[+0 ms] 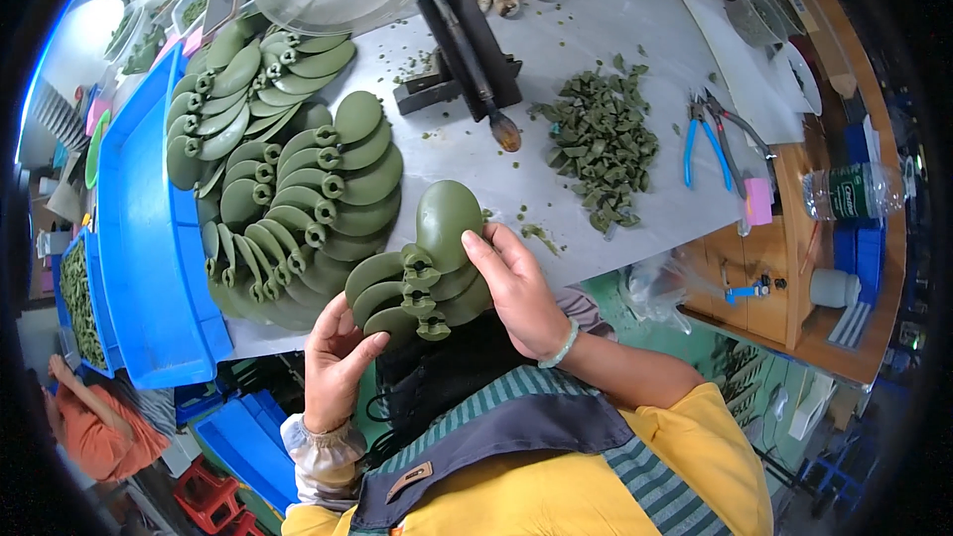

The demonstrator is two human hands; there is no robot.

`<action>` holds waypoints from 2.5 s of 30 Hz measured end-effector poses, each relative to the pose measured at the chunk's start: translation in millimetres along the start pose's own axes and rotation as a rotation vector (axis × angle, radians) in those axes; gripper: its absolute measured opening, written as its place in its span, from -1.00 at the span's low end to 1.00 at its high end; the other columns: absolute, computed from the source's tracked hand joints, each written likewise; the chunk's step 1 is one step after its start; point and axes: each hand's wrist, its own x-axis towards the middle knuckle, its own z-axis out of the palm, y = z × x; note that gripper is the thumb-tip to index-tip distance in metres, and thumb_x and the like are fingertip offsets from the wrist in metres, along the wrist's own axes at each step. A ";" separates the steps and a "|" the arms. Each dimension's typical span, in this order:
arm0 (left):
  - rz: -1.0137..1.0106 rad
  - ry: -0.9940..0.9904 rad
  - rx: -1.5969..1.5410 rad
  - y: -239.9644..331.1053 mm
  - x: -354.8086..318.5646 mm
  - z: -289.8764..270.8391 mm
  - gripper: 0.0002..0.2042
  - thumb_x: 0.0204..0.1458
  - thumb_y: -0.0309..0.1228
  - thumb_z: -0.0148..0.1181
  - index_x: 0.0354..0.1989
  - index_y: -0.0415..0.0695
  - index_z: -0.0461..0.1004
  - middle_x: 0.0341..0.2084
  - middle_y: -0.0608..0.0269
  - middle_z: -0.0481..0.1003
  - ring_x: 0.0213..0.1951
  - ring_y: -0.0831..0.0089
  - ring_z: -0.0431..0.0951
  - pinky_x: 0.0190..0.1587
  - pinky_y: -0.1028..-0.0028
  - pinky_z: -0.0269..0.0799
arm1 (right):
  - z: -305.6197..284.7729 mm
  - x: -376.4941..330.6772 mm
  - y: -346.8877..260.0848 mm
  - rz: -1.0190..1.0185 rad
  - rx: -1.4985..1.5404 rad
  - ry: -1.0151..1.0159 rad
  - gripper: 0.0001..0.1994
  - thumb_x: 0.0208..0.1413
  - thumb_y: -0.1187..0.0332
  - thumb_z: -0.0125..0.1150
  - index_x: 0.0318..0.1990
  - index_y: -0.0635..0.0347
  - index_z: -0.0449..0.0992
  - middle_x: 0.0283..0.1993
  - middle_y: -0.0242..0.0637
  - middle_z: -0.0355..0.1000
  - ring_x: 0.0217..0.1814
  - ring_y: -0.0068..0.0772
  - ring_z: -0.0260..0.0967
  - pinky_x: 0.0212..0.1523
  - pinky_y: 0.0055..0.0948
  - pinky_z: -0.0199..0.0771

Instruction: The person picks up green plastic components and applies adhesive using a mounted dispenser. They then use a small tool to press the pieces together and organize them into stacks.

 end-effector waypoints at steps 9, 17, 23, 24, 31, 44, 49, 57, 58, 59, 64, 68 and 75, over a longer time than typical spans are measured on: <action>-0.089 0.000 0.048 -10.9 9.3 2.8 -0.46 0.14 -0.69 0.17 0.32 -0.36 0.20 0.12 0.06 0.47 0.11 0.37 0.49 0.18 0.42 0.38 | -19.8 -8.5 -3.9 0.027 0.041 0.057 -0.74 0.39 0.24 0.02 0.04 0.24 0.37 -0.03 -0.36 0.44 -0.01 -0.61 0.39 0.00 -0.53 0.45; -0.038 0.072 0.109 -18.3 13.8 0.0 -0.50 0.16 -0.64 0.13 0.29 -0.41 0.22 -0.01 0.08 0.55 -0.04 0.46 0.56 -0.01 0.52 0.47 | -66.9 -33.9 -49.3 -0.104 -0.596 0.105 -0.70 0.37 0.20 0.05 -0.12 0.29 0.54 -0.38 -0.34 0.52 -0.47 -0.60 0.50 -0.48 -0.57 0.45; -0.049 0.054 0.178 -11.7 15.6 12.2 -0.50 0.15 -0.64 0.13 0.29 -0.41 0.23 -0.06 0.11 0.58 -0.16 0.55 0.56 -0.18 0.62 0.44 | -159.6 -23.8 -112.7 -0.758 -1.310 0.696 -0.86 0.18 0.38 0.22 -0.19 0.25 0.56 -0.33 -0.17 0.54 -0.40 -0.30 0.52 -0.36 -0.37 0.48; -0.051 0.058 0.182 -11.5 15.1 12.8 -0.50 0.15 -0.64 0.13 0.29 -0.41 0.23 -0.06 0.11 0.58 -0.16 0.55 0.56 -0.18 0.62 0.44 | -162.2 -22.2 -116.5 -0.731 -1.425 0.706 -0.86 0.15 0.40 0.23 -0.19 0.26 0.55 -0.31 -0.13 0.53 -0.35 -0.23 0.53 -0.31 -0.33 0.50; -0.069 0.144 0.160 -16.0 15.3 10.8 -0.51 0.14 -0.63 0.15 0.28 -0.36 0.26 -0.06 0.16 0.59 -0.20 0.63 0.56 -0.30 0.71 0.37 | -148.2 -12.1 -89.8 -0.539 -1.335 0.566 -0.79 0.11 0.43 0.27 -0.12 0.29 0.51 -0.22 -0.16 0.43 -0.27 -0.19 0.53 -0.20 -0.30 0.52; -0.022 0.214 0.082 -20.8 23.2 19.7 -0.51 0.19 -0.59 0.12 0.30 -0.32 0.22 0.03 0.15 0.54 -0.07 0.54 0.56 -0.22 0.69 0.43 | -144.3 -22.4 -89.8 -0.528 -1.553 0.337 -0.44 0.01 0.30 0.36 0.17 0.26 0.32 0.05 -0.01 0.29 0.15 0.05 0.24 0.16 -0.16 0.31; -0.057 0.151 0.055 -22.4 29.6 19.6 -0.53 0.19 -0.61 0.14 0.28 -0.35 0.24 0.07 0.12 0.51 0.05 0.47 0.53 0.01 0.54 0.46 | -146.5 -24.4 -96.4 -0.567 -1.574 0.454 -0.54 0.06 0.43 0.25 0.14 0.24 0.35 -0.03 -0.05 0.36 0.07 0.05 0.31 0.09 -0.13 0.36; -0.031 0.152 0.016 -22.7 27.1 16.0 -0.54 0.19 -0.65 0.11 0.28 -0.39 0.23 0.09 0.09 0.50 0.09 0.43 0.50 0.14 0.48 0.39 | -127.0 7.3 -97.6 -0.457 -1.977 0.711 -0.61 -0.05 0.51 0.26 -0.05 0.33 0.32 -0.26 0.06 0.44 -0.20 0.13 0.46 -0.20 -0.04 0.51; -0.028 0.140 0.012 -22.8 27.4 15.5 -0.54 0.19 -0.65 0.11 0.28 -0.38 0.23 0.09 0.09 0.50 0.09 0.43 0.50 0.14 0.48 0.39 | -127.5 10.1 -99.2 -0.460 -1.976 0.708 -0.61 -0.05 0.51 0.26 -0.05 0.33 0.32 -0.26 0.06 0.44 -0.20 0.13 0.46 -0.20 -0.04 0.51; -0.025 0.129 0.009 -22.5 27.5 15.4 -0.54 0.19 -0.65 0.12 0.28 -0.38 0.23 0.09 0.09 0.50 0.09 0.44 0.50 0.13 0.48 0.39 | -129.5 12.2 -100.6 -0.440 -1.983 0.728 -0.62 -0.07 0.51 0.26 -0.07 0.33 0.31 -0.27 0.09 0.45 -0.22 0.15 0.47 -0.23 -0.03 0.52; -0.056 0.108 0.026 -19.1 30.2 17.0 -0.53 0.19 -0.63 0.13 0.28 -0.37 0.23 0.08 0.10 0.50 0.09 0.44 0.50 0.15 0.48 0.38 | -128.2 15.6 -97.8 -0.384 -1.915 0.877 -0.62 -0.04 0.50 0.24 -0.04 0.31 0.31 -0.22 0.14 0.48 -0.18 0.20 0.49 -0.23 0.00 0.52; -0.042 0.104 0.030 -17.7 31.1 17.7 -0.53 0.20 -0.63 0.13 0.28 -0.38 0.23 0.09 0.09 0.49 0.11 0.44 0.49 0.17 0.47 0.37 | -140.0 12.7 -97.3 -0.476 -1.828 0.801 -0.57 0.01 0.50 0.19 0.08 0.30 0.32 -0.18 0.08 0.50 -0.20 0.13 0.49 -0.19 -0.04 0.49; -0.022 0.130 0.046 -18.8 33.6 23.1 -0.53 0.20 -0.64 0.11 0.29 -0.38 0.22 0.11 0.07 0.48 0.13 0.43 0.48 0.18 0.47 0.36 | -129.5 -18.9 -135.5 -0.465 -1.577 0.767 -0.64 0.07 0.54 0.14 0.07 0.27 0.40 -0.33 -0.05 0.48 -0.38 -0.09 0.46 -0.29 -0.20 0.45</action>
